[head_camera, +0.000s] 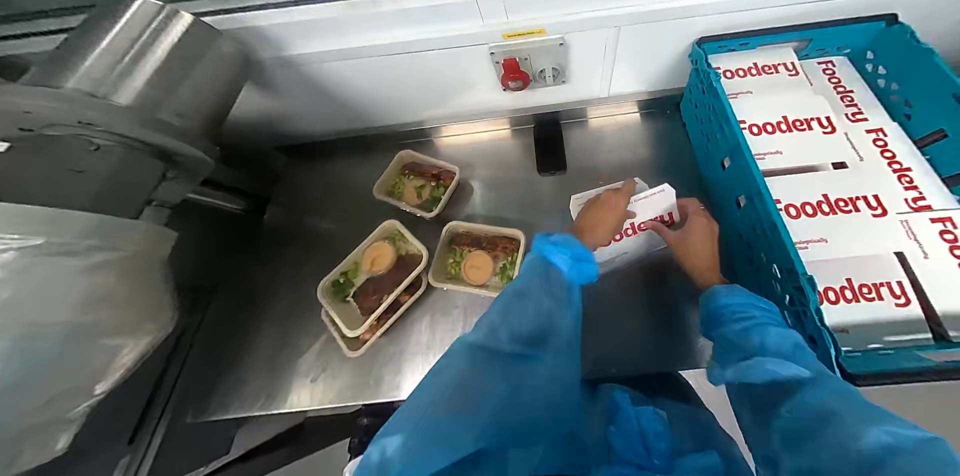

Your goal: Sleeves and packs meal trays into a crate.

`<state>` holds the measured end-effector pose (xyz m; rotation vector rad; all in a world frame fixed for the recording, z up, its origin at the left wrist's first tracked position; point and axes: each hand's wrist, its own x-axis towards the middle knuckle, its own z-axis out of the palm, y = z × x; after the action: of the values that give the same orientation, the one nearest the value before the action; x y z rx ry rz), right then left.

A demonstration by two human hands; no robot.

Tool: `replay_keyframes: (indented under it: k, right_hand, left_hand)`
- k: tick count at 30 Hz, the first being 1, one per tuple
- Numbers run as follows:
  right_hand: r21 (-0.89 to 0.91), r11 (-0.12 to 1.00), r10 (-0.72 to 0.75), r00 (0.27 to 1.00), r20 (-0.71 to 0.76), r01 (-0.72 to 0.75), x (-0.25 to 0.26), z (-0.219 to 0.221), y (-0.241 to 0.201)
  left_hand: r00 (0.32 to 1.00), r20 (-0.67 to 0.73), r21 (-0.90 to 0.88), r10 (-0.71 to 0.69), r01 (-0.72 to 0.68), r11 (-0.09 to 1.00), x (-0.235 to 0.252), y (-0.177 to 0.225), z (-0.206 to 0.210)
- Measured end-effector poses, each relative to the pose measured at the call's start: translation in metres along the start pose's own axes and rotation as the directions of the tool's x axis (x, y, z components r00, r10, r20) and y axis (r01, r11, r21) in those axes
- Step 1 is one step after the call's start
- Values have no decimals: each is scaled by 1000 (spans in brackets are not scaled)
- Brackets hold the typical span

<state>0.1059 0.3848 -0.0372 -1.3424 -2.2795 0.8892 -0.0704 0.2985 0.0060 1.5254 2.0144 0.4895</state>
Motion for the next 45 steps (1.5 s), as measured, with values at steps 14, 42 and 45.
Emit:
replay_keyframes:
  k: [14, 42, 45]
  right_hand:
    - [229, 973, -207, 494, 845, 17, -137, -13, -139]
    - [353, 936, -327, 363, 872, -4, -195, 33, -144]
    - [394, 890, -200, 580, 790, -230, -188, 31, -104]
  left_hand:
    - [886, -438, -340, -153, -6, 941, -286, -28, -18]
    - [770, -596, 144, -229, 383, 913, -382, -55, 26]
    - [861, -456, 139, -224, 318, 938, -304, -76, -6]
